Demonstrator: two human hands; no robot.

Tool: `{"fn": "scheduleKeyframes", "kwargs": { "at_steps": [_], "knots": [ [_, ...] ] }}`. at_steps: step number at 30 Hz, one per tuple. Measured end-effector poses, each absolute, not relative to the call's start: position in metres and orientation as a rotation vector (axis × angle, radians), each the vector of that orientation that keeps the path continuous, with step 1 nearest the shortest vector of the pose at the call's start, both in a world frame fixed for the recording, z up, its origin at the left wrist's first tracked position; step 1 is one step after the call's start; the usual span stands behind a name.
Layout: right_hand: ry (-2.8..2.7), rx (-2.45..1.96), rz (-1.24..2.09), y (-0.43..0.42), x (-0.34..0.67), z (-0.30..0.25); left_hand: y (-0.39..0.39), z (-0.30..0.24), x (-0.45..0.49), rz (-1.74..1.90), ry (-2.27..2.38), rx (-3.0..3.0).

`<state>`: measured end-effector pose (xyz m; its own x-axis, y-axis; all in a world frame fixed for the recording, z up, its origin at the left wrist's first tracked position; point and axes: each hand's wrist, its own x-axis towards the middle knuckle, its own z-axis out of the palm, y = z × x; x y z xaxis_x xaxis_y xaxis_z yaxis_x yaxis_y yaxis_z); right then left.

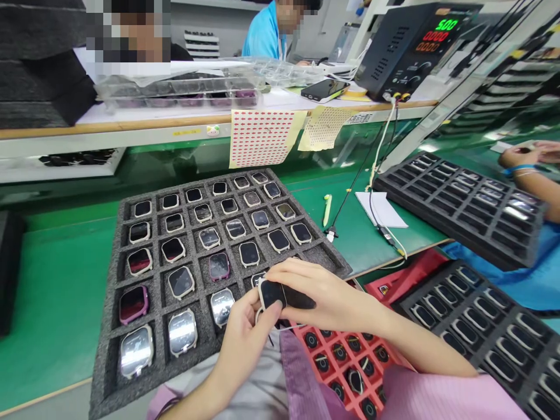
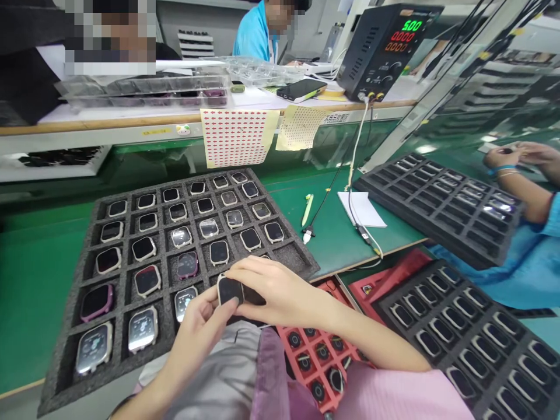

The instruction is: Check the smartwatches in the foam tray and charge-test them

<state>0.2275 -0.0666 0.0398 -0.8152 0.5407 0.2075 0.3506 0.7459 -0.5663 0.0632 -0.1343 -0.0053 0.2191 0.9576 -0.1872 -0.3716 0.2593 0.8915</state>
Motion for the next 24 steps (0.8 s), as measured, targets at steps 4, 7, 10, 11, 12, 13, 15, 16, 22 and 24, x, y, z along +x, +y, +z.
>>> {"fn": "scheduleKeyframes", "kwargs": {
  "at_steps": [4,7,10,11,12,13,15,16,22,24],
  "knots": [
    [-2.518,-0.649,0.837,-0.0661,0.2262,0.0359,-0.1357,-0.0054,0.062,1.067,0.903,0.826],
    [-2.496,-0.652,0.93,-0.0662,0.2267,0.0346,-0.137,-0.0044,0.0607,1.053,0.881,0.851],
    [-2.49,-0.65,0.954,-0.067,0.228,0.0348,-0.1382,-0.0044,0.0594,1.035,0.881,0.878],
    [-2.49,-0.65,0.956,-0.0673,0.2286,0.035,-0.1385,-0.0048,0.0591,1.028,0.886,0.884],
    [-2.489,-0.649,0.958,-0.0675,0.2292,0.0351,-0.1388,-0.0054,0.0589,1.022,0.891,0.888],
    [-2.486,-0.648,0.962,-0.0676,0.2297,0.035,-0.139,-0.006,0.0588,1.017,0.894,0.89],
    [-2.48,-0.644,0.974,-0.0676,0.2309,0.0348,-0.1394,-0.0072,0.0588,1.012,0.898,0.884],
    [-2.477,-0.641,0.977,-0.0674,0.2313,0.0345,-0.1395,-0.0075,0.0589,1.012,0.898,0.879],
    [-2.483,-0.626,0.978,-0.0668,0.2324,0.033,-0.1385,-0.0044,0.0593,1.002,0.887,0.871],
    [-2.484,-0.626,0.972,-0.0671,0.2322,0.033,-0.1382,-0.003,0.0592,1.0,0.882,0.866]
  ]
}}
